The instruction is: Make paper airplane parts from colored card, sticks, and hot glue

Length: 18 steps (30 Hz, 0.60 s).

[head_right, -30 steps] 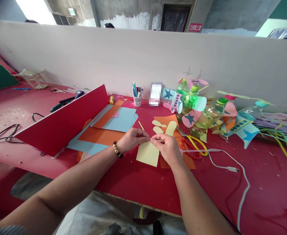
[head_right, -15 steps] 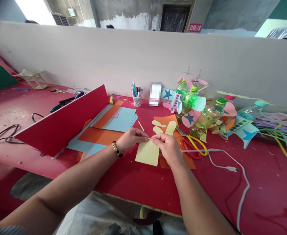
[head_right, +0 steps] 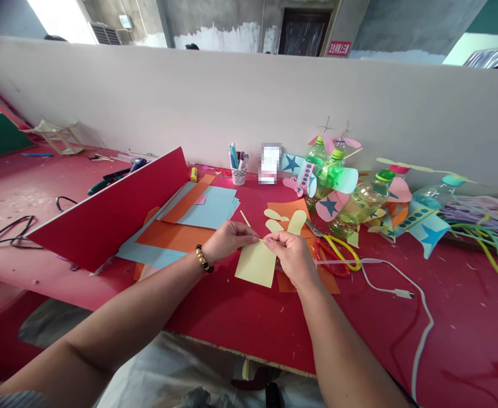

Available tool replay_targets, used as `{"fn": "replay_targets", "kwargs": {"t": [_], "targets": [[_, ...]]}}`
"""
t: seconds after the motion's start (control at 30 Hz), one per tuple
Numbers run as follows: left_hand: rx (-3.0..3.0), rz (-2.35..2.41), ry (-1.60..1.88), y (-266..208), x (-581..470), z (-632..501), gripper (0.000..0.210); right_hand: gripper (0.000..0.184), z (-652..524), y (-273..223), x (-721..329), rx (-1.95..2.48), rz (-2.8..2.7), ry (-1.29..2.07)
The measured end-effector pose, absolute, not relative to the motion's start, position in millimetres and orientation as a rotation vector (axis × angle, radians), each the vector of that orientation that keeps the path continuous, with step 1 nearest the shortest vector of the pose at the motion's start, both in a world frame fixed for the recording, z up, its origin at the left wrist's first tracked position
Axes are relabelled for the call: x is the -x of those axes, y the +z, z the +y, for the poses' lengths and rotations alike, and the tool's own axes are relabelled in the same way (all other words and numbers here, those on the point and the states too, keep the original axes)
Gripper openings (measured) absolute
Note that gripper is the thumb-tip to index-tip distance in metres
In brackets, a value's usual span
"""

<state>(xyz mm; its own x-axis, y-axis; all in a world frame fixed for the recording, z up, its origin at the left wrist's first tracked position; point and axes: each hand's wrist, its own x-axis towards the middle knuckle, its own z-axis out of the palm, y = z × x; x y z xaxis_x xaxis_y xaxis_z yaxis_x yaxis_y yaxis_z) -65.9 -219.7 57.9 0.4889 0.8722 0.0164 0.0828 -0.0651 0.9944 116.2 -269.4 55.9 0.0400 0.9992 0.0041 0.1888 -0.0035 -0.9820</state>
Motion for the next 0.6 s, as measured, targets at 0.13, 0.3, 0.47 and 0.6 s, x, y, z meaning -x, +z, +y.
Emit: {"fn": "replay_targets", "kwargs": {"t": [0.13, 0.3, 0.47, 0.6], "targets": [[-1.557, 0.892, 0.797, 59.1, 67.7, -218.9, 0.028, 0.036, -268.1, 55.1, -117.1, 1.377, -1.343, 1.046], [-1.537, 0.849, 0.771, 59.0, 69.7, -216.7, 0.027, 0.033, -268.7, 57.6, -115.9, 1.361, -1.315, 1.09], [-1.354, 0.797, 0.728, 61.9, 69.1, -217.7, 0.027, 0.032, -268.4, 59.4, -115.2, 1.365, -1.214, 1.169], [-1.258, 0.773, 0.721, 64.0, 68.9, -217.9, 0.028, 0.031, -267.2, 58.0, -115.9, 1.372, -1.202, 1.161]]}}
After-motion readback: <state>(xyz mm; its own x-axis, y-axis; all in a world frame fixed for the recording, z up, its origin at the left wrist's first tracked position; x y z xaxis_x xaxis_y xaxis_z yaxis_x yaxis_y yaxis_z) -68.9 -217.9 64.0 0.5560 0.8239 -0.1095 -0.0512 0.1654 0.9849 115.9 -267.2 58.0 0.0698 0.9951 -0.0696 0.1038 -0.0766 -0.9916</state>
